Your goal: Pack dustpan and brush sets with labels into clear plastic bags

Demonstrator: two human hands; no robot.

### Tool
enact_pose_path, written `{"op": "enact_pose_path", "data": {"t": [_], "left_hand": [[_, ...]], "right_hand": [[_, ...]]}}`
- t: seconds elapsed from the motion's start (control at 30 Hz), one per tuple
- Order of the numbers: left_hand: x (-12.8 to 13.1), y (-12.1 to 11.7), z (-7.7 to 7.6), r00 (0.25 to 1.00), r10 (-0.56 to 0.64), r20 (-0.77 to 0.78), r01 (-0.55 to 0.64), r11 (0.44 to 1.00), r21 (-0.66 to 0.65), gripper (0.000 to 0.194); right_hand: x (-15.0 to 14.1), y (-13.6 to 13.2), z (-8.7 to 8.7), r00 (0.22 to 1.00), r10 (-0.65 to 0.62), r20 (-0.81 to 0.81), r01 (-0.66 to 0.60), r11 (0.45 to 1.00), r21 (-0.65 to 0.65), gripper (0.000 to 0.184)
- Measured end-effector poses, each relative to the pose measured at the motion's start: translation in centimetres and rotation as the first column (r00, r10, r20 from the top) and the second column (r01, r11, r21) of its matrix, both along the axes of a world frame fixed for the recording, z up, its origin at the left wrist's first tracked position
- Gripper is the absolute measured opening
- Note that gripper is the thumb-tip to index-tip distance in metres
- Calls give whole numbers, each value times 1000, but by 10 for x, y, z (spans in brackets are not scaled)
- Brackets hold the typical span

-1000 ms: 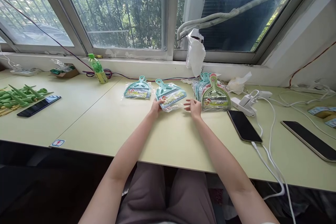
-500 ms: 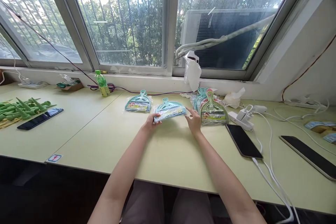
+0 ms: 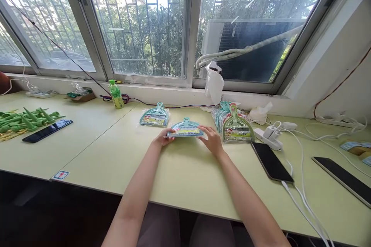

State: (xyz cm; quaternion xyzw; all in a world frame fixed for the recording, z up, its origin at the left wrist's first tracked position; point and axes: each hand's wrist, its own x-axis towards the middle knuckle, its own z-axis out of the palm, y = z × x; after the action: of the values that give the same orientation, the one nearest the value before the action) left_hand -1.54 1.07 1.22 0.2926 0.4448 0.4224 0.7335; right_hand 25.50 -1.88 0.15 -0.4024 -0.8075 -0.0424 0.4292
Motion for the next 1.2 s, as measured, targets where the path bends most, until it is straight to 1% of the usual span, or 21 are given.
{"op": "enact_pose_path", "data": {"t": [0.13,0.2,0.3,0.47,0.6,0.77,0.87,0.93,1.03,1.1,1.13,1.17,1.2], "left_hand": [[-2,-3,1,999,-14,44,14,1000,16,25],[-3,-6,3,997,-50,64,48,998,33,27],[-5,-8,3,986,-149,75,143,987,72,32],[-2,-11,-2,974,-228,-1,225,961,161,33],[4,-16,0,942,-328,-70,335,909,248,34],[6,-18,2,917,-384,-112,400,873,278,42],[6,-17,0,904,-406,-131,427,852,303,49],[6,-16,0,900,-413,-137,435,845,312,52],[9,-18,-1,896,-415,-156,444,843,305,59],[10,-20,0,890,-419,-179,455,840,295,62],[10,-20,1,888,-420,-187,459,838,294,63],[11,-21,1,886,-421,-194,462,837,294,63],[11,-21,1,883,-423,-202,467,834,293,63]], "right_hand": [[-8,-2,1,999,4,-44,-6,1000,-29,27],[-12,-1,1,994,-2,-109,-5,998,-69,29],[-16,1,-1,976,-24,-219,0,994,-111,32],[-13,2,-1,938,-62,-340,23,993,-119,32],[-10,2,3,906,-83,-416,45,994,-100,32],[-8,3,6,884,-36,-467,15,999,-50,28],[-8,4,3,861,-15,-509,-18,998,-60,30],[-9,5,1,849,-29,-528,-30,994,-102,31],[-10,5,0,846,-78,-527,-17,985,-172,34],[-9,6,-1,836,-112,-537,-4,978,-209,40],[-8,7,-1,818,-124,-562,-19,970,-242,46],[-7,8,-2,786,-135,-603,-58,956,-289,53],[-6,10,-4,742,-149,-654,-122,928,-351,59]]}}
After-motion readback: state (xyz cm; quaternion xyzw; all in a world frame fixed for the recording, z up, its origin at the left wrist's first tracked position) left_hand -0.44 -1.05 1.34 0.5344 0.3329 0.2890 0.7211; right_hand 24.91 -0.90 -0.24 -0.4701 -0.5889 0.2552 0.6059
